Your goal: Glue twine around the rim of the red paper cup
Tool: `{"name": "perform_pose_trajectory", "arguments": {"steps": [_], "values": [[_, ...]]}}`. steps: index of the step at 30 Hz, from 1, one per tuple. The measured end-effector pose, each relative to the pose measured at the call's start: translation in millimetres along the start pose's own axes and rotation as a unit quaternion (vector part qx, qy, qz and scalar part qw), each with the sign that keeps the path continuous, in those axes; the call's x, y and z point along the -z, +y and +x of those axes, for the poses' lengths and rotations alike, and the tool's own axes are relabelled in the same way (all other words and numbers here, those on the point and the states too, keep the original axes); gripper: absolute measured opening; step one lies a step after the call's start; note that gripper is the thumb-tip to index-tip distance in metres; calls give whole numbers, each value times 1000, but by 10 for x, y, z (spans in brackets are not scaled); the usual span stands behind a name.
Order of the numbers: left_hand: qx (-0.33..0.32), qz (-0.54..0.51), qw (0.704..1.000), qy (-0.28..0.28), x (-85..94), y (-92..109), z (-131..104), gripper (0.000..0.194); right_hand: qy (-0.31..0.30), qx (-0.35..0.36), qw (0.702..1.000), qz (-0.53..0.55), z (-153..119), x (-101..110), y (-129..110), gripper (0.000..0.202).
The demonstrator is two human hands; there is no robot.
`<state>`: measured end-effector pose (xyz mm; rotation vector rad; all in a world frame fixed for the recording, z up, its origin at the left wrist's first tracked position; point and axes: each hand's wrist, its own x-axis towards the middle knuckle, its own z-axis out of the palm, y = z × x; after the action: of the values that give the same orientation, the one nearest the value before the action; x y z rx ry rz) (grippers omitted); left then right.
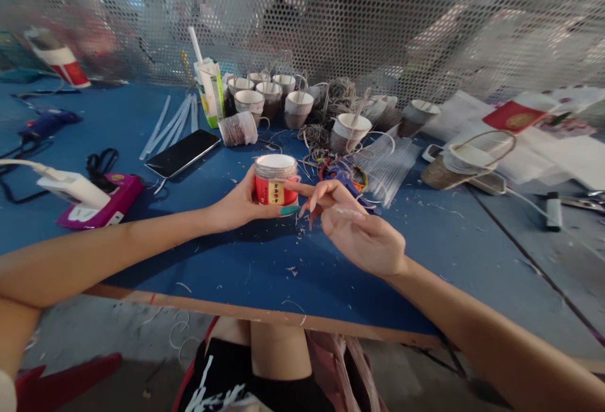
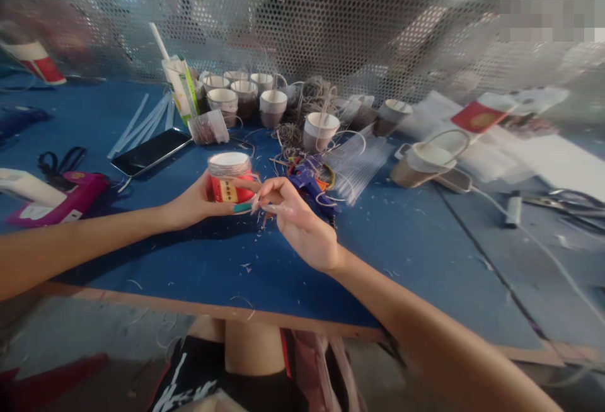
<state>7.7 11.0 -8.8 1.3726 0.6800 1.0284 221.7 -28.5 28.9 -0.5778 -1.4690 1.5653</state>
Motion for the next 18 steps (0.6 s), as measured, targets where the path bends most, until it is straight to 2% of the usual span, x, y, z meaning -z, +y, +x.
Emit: {"name": "perform_pose_trajectory", "arguments": {"steps": [6,8,11,15,18], "values": [[6,22,999,23,24,-16,15,81,102,-3,994,25,51,92,-17,20],[8,38,999,24,15,-10,12,80,113,17,993,11,50,95,-28,17],[2,69,997,36,-14,-4,3,76,73,30,997,-25,32,39,-24,17],[-17,84,996,37,-44,10,0,71,1,10,999,-36,25,-34,17,23],[-10,99,994,47,-36,36,6,68,22,26,999,-30,47,-20,44,24]]}}
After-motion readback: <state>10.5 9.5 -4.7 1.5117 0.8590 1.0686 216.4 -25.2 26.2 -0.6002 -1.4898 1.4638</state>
